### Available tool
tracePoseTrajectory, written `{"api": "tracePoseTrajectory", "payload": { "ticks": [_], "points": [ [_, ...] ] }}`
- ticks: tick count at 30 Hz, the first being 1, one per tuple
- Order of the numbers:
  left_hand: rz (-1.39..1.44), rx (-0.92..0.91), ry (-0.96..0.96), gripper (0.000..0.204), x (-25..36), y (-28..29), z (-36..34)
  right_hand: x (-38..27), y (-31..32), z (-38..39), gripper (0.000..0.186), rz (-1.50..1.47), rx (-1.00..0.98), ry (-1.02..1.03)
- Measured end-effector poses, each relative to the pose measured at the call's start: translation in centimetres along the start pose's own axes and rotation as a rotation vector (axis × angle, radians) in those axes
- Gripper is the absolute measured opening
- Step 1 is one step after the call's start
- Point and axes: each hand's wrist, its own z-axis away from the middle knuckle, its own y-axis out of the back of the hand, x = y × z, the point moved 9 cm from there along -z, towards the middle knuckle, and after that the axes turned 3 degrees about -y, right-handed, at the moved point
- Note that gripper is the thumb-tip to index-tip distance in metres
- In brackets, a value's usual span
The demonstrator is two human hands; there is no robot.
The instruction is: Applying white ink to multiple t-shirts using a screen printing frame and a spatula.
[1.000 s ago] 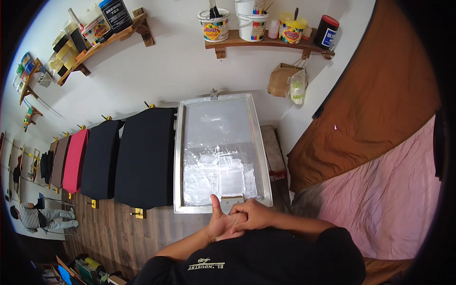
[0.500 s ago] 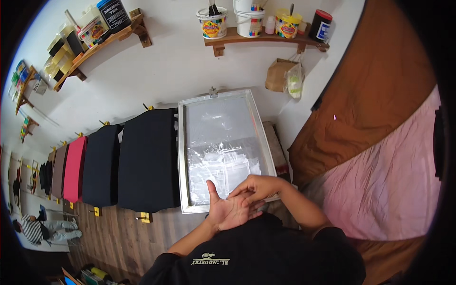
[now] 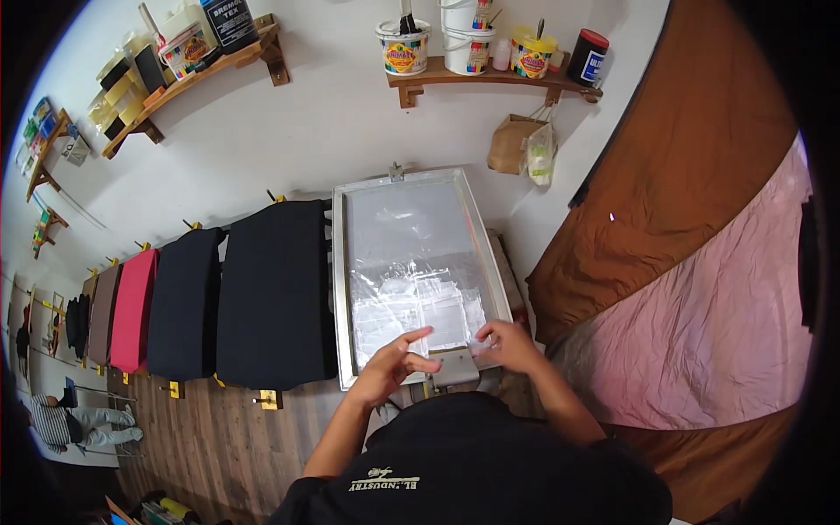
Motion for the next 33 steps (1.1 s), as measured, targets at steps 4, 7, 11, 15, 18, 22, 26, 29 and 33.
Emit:
{"api": "tracePoseTrajectory", "payload": {
  "ticks": [4,7,11,15,18,22,26,29,33],
  "points": [
    [-0.648,0.243,-0.111,0.057,-1.6,2.5,-0.5,-3.6,-4.4,1.9,0.049,0.405,-0.167,0.428],
    [-1.373,0.040,0.029,0.060,-4.1,2.4,-1.6,-3.5,-6.1,2.2,0.059,0.534,-0.233,0.408],
    [-1.604,-0.091,-0.052,0.059,-6.6,0.9,-2.9,-4.7,-5.5,2.2,0.055,0.544,-0.106,0.570],
    [-1.704,-0.067,-0.037,0.050,-6.9,0.3,-3.7,-3.6,-7.8,1.0,0.043,0.574,-0.310,0.506],
    [-1.652,-0.062,0.001,0.031,-6.4,0.1,-4.4,-3.8,-7.9,-0.6,0.034,0.573,-0.297,0.457],
    [-1.851,0.033,-0.046,0.026,-4.7,1.1,-7.5,-3.5,-6.3,-5.5,0.029,0.654,-0.264,0.260],
    [-1.985,0.000,0.067,0.022,-5.3,3.6,-11.3,-3.7,-6.3,-9.3,0.027,0.666,-0.232,0.239],
    [-1.979,0.050,0.139,0.018,-5.6,5.0,-12.1,-2.7,-6.7,-10.5,0.027,0.660,-0.256,0.199],
    [-1.945,0.119,0.110,0.016,-5.8,5.1,-11.5,-1.8,-7.3,-10.6,0.023,0.707,-0.288,0.219]
  ]
}}
